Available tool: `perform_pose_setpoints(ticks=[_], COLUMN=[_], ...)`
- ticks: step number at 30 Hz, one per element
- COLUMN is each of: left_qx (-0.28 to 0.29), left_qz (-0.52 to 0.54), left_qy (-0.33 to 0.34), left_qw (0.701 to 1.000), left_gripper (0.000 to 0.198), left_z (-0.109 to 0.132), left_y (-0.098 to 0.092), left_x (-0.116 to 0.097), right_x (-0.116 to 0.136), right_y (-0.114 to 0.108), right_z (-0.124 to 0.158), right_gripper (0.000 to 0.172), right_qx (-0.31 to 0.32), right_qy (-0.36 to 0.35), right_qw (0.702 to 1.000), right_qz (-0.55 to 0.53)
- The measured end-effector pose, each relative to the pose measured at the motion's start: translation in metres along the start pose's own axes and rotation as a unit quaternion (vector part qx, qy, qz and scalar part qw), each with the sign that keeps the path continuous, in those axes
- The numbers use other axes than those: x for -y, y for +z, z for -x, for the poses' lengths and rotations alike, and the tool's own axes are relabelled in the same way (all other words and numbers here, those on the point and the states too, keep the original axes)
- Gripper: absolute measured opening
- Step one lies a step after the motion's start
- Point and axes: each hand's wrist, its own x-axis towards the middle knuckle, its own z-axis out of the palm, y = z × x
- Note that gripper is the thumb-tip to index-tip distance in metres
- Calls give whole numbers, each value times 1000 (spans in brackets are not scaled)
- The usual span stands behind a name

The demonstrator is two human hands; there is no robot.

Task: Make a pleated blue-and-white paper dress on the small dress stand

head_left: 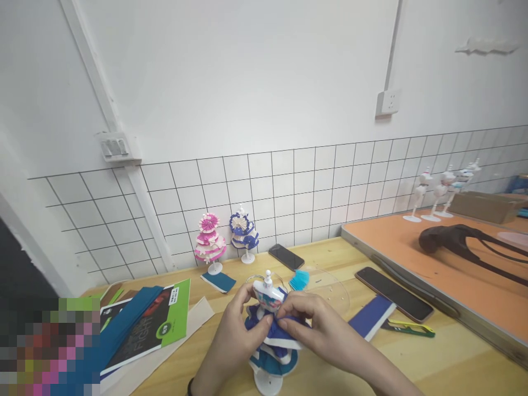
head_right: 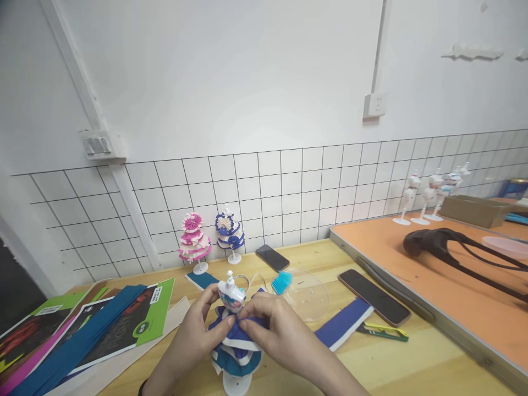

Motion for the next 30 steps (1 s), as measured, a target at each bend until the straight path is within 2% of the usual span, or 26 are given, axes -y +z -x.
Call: perform_pose_setpoints(ticks=[7, 15, 23, 30], left_qx=[-10, -7, -23, -25], left_qz=[1, 0, -31, -62], left_qy=[2, -1, 2, 4], left_qw=[1000, 1000, 999, 998], left_gripper=[30, 32, 35, 28], left_z=[1, 1, 1, 1], left_y=[1, 1, 1, 0], left_x=[1, 1, 2, -4], right_x=[-2, -11, -17, -17], right_y=[2, 7, 10, 11], right_z=[-2, -7, -8, -9], right_gripper=[13, 9, 11, 11], right_qx=[-2, -44, -50, -57], right_qy=[-8, 51, 73, 68], right_qw=[1000, 998, 993, 993], right_qz=[-27, -19, -73, -83])
